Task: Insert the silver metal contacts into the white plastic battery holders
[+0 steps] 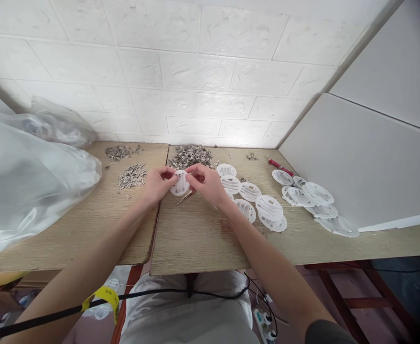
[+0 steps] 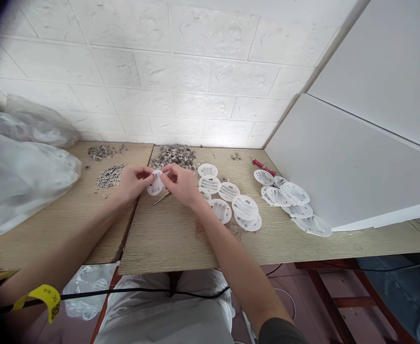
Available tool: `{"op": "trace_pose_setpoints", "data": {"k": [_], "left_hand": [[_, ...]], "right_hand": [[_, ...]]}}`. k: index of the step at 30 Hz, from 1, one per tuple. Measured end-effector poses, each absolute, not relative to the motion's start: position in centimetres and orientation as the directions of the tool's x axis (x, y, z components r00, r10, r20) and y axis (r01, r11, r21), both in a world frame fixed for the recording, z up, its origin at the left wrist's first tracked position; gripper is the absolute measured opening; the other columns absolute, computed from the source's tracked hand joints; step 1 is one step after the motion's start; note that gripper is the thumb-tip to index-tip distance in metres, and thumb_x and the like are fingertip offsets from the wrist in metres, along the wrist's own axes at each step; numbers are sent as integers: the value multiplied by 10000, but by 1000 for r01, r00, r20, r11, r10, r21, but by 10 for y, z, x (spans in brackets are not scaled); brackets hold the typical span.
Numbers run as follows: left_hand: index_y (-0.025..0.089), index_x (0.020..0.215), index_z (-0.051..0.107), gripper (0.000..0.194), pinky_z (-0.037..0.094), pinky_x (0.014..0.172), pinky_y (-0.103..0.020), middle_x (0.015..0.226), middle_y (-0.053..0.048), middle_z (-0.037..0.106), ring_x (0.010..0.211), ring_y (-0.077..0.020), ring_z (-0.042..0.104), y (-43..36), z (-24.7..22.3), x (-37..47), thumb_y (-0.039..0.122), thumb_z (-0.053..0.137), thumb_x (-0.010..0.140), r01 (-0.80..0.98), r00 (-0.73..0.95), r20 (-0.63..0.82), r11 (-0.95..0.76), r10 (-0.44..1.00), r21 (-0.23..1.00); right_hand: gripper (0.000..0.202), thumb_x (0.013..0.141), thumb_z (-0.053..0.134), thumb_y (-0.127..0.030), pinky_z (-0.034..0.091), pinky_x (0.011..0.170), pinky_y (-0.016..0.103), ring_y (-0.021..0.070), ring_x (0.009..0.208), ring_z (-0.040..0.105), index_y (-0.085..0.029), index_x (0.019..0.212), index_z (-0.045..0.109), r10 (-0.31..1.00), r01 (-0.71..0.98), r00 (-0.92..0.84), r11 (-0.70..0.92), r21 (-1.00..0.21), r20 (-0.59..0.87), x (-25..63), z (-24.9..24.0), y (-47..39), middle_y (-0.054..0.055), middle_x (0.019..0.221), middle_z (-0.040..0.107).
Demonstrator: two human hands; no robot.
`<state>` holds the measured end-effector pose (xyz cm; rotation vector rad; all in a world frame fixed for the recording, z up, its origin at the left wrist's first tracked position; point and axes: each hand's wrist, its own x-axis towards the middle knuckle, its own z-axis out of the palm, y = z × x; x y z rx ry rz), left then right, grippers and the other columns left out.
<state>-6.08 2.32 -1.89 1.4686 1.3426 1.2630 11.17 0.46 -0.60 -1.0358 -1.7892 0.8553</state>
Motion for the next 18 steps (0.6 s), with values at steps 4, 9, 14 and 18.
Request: {"op": "trace_pose_setpoints", "data": {"k": [4,9,14,18], "left_hand": [[142,705,735,116,423,537,-240,672,-51,699,585,-151,588,24,-16,-67,214,722,616,319,70,181,-194,981,928],[170,732,769,129,445,544,-242,662,-46,706,581,-155,595,26,-8,-83,220,741,616,371,404,89,-252,910,894],[177,761,764,244,415,487,-239,665,-54,672,541,-134,549,21,11,-93,344,804,587,154,423,28,-102,906,983],[181,735,738,288,407,530,-258,663,-55,620,580,-134,523,14,17,-89,375,832,544,-195,514,131,-33,848,980]], "right_hand": [[169,866,553,-324,494,597,249,118,632,613,-190,932,633,908,301,-226,410,-861,353,114,-6,8,7,740,676],[151,864,524,-259,501,599,243,110,634,610,-178,923,637,942,252,-132,332,-909,307,120,-5,12,26,764,691],[139,850,527,-233,499,602,239,107,631,606,-176,884,650,939,270,-116,344,-900,324,121,-5,14,20,746,686],[150,846,535,-250,524,636,253,123,685,632,-179,883,663,937,255,-78,348,-902,340,121,-6,16,27,755,692]]}}
